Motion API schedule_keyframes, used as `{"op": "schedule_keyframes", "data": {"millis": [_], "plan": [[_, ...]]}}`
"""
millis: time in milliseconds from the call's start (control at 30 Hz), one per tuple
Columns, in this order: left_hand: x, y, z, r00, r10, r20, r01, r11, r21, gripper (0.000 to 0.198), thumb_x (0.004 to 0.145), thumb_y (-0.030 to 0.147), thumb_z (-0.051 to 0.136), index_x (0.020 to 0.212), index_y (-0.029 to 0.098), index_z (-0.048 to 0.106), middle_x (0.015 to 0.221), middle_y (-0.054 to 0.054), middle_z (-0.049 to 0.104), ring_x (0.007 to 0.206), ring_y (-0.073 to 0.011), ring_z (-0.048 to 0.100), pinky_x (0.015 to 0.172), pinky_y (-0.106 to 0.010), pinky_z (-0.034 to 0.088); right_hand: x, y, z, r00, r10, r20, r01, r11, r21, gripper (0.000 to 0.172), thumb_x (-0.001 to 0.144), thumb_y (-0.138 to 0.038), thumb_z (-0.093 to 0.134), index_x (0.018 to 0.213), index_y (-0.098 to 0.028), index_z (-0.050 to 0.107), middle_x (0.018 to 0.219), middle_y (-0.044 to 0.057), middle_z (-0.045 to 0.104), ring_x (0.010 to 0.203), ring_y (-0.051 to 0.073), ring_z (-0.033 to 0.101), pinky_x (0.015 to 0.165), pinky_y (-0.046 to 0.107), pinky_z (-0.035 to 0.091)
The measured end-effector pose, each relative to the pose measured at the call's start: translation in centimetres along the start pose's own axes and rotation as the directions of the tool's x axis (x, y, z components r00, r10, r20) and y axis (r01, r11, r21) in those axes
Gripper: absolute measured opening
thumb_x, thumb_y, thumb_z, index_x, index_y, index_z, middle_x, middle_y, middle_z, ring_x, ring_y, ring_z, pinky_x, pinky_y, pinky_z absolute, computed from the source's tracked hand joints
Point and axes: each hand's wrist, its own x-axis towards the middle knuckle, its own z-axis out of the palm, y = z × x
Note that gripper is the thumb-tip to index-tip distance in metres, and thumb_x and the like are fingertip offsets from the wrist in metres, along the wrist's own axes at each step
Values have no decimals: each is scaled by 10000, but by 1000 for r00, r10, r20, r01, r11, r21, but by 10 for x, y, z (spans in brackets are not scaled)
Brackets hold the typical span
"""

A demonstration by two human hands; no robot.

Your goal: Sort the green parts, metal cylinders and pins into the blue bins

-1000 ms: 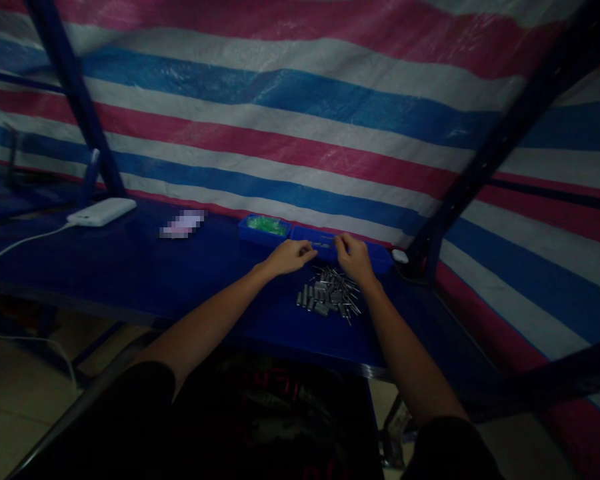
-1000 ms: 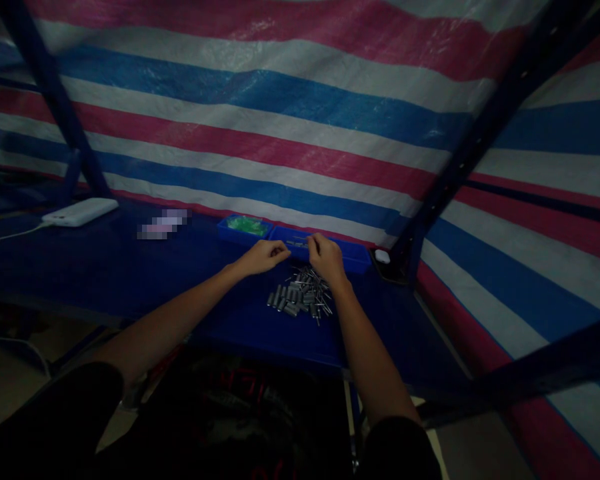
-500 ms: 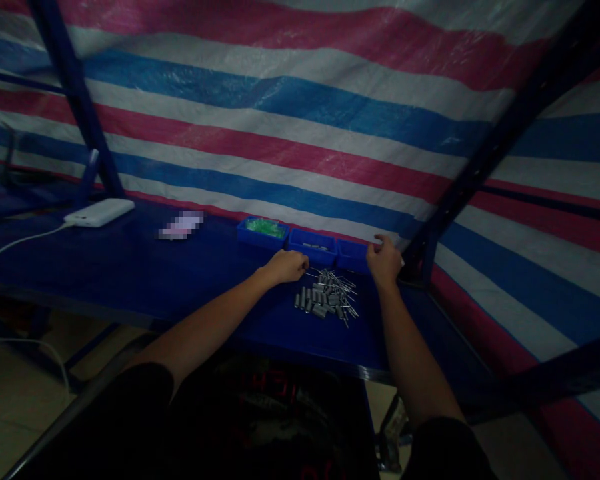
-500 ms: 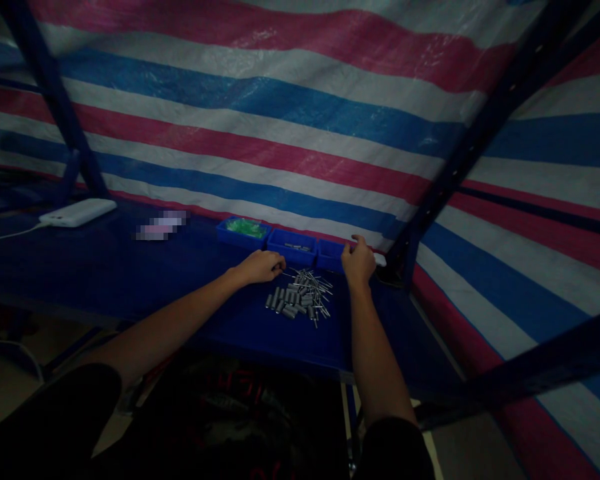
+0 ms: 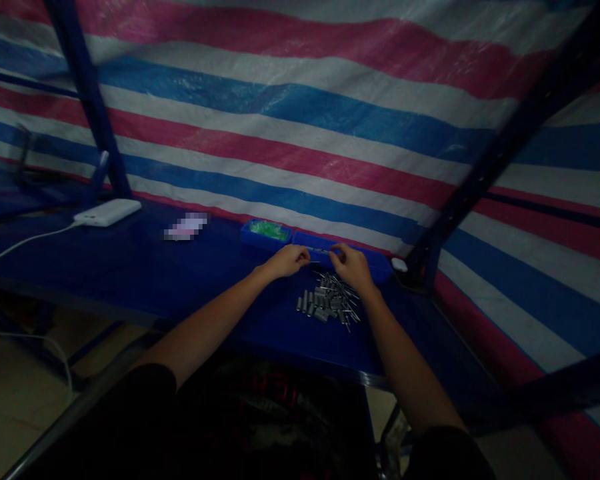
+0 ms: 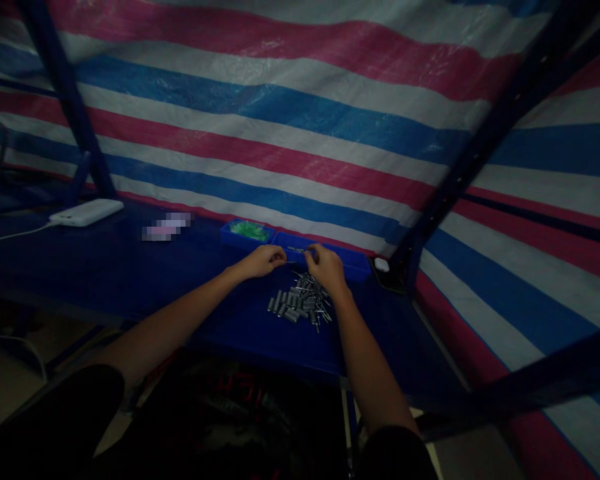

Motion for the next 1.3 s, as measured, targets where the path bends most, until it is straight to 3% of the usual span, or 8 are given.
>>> {"op": "schedule_keyframes", "data": {"millis": [100,167,500,633,833,1100,1300], "plan": [[1,4,-4,997,-7,-80,0,996,-88,106,766,166,545,847,123,598,747,-35,641,669,-130,576,626,-221,425,-1,-14,7,983,-127,136,121,991,49,204,789,-294,517,948,-202,606,626,-6,592,567,133,528,548,229,344],[1,6,-5,994,-1,-110,-10,995,-95,101,771,166,539,836,123,603,765,-38,646,679,-132,575,637,-227,427,-2,-18,10,975,-150,162,144,988,54,174,788,-260,519,928,-204,605,651,1,605,572,132,528,551,229,343],[3,2,-2,994,65,-90,-65,998,5,131,807,159,466,777,144,592,790,-42,636,749,-154,570,707,-260,419,-3,-22,9,980,-162,115,154,985,76,154,808,-255,499,924,-215,593,688,6,620,586,138,535,567,235,346],[3,3,0,994,34,-109,-29,998,48,231,850,170,384,707,145,564,729,-44,608,724,-159,551,711,-279,409,-3,-28,9,977,-186,103,178,981,80,129,828,-263,476,877,-215,586,711,12,625,619,145,550,589,239,350],[-1,8,-1,981,9,-196,-30,994,-107,242,867,278,380,798,146,571,746,-24,611,696,-140,547,645,-246,401,-3,-28,7,991,-127,32,127,992,7,203,874,-295,405,795,-203,568,697,29,624,626,157,562,572,246,322],[-3,9,4,992,61,-109,-70,995,-72,252,864,265,367,743,152,558,664,5,575,631,-121,516,588,-230,370,-3,-26,8,992,-118,34,117,993,25,221,871,-305,404,754,-201,560,657,20,608,586,146,543,556,242,315],[-2,6,6,994,33,-107,-44,994,-100,228,846,265,385,730,155,548,610,25,538,576,-110,485,539,-218,337,-4,-26,9,986,-150,66,141,982,123,141,830,-273,453,885,-202,562,663,4,603,594,142,545,579,236,354]]}}
